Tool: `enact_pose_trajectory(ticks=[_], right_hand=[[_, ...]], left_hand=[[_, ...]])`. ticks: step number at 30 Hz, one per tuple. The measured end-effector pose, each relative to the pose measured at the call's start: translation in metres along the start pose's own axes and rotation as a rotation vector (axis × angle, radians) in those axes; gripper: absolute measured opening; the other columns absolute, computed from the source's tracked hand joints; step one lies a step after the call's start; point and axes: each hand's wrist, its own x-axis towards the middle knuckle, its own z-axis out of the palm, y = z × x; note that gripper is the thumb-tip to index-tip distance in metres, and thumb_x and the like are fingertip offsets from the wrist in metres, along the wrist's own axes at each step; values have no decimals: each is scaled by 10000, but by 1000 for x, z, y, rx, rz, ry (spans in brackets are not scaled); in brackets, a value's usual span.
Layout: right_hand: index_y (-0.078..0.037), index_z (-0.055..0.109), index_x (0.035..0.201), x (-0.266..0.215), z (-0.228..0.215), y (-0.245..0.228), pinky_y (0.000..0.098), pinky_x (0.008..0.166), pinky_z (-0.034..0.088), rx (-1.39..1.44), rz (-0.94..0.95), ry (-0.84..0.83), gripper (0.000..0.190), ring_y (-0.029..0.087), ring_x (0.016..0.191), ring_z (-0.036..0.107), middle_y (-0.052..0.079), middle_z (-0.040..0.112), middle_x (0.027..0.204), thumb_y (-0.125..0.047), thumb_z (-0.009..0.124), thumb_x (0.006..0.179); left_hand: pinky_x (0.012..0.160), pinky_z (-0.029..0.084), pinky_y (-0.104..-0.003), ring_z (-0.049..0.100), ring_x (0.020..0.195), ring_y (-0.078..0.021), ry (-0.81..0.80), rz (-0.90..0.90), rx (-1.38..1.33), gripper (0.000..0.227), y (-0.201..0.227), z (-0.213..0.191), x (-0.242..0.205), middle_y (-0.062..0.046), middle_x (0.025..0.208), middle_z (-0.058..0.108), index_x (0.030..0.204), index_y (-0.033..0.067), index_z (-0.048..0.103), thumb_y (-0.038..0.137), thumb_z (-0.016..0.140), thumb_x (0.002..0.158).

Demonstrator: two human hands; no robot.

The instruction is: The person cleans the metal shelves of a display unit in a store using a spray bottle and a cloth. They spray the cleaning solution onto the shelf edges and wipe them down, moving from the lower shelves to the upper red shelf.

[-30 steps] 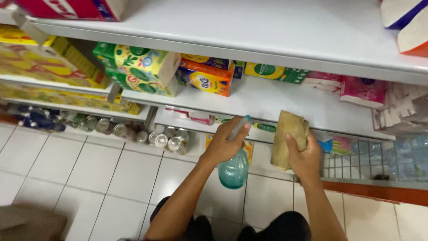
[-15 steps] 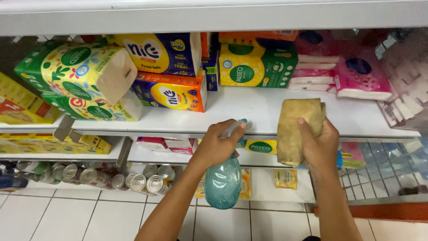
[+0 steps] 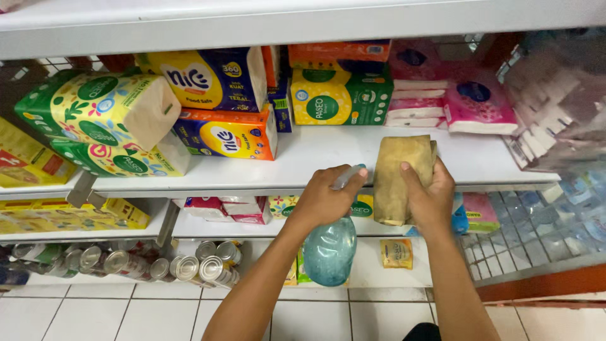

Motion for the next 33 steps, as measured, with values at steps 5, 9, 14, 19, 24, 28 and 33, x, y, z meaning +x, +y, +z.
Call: enact_pose_trajectory(ticks=[5, 9, 14, 19, 24, 28, 33], right_hand=[[-28, 690, 1169, -12, -35, -35, 305, 852, 532, -179, -220, 125, 252, 140, 955, 644, 44, 670, 1072, -76, 765, 933], [-68, 763, 1220, -13, -23, -40, 401, 874, 512, -767, -708, 103, 291, 288, 980, 619, 101, 611, 1047, -39, 772, 931], [-98, 780, 1014, 0, 58, -23, 487, 746, 499, -1207, -615, -79, 230, 325, 928, 631, 96, 646, 1004, -193, 724, 812], [-96, 767, 1085, -13, 127, -25, 477, 874, 527, -882, -612, -471, 275, 340, 1016, 609, 119, 644, 1095, -69, 638, 843], [-64, 757, 1071, -4, 102, -29, 446, 930, 510, -835, -711, -538, 337, 366, 1029, 606, 170, 643, 1121, -47, 636, 757], [-109, 788, 1069, 22, 39, -25, 423, 1014, 490, -786, -692, -466, 412, 351, 1059, 623, 105, 714, 1145, 29, 551, 761], [-40, 754, 1188, 39, 79, -13, 452, 974, 486, -1157, -686, -402, 429, 394, 1006, 610, 171, 700, 1092, -7, 606, 786]], left_hand=[[765, 506, -452, 646, 863, -353, 268, 582, 251, 254, -24, -2, -36, -128, 922, 690, 1006, 2, 684, 253, 664, 968], [950, 434, -495, 602, 1185, -338, 466, 666, 473, 263, -54, -26, -56, -126, 1207, 663, 1088, 20, 667, 217, 678, 915], [1193, 182, -630, 465, 1416, -354, 509, 736, 681, 220, -84, -47, -61, -127, 1460, 563, 1016, 15, 647, 197, 693, 903], [1221, 223, -601, 466, 1447, -339, 493, 757, 672, 188, -102, -49, -58, -112, 1507, 540, 1003, 16, 639, 176, 682, 914], [1199, 277, -572, 446, 1448, -386, 494, 788, 608, 222, -107, -61, -59, -177, 1518, 511, 1063, -16, 636, 145, 683, 919], [1203, 316, -539, 440, 1459, -401, 485, 790, 611, 220, -112, -67, -59, -207, 1531, 498, 1058, -21, 619, 144, 691, 932], [1198, 316, -532, 446, 1448, -392, 493, 809, 620, 246, -113, -68, -58, -200, 1521, 499, 1079, -21, 629, 149, 703, 915]])
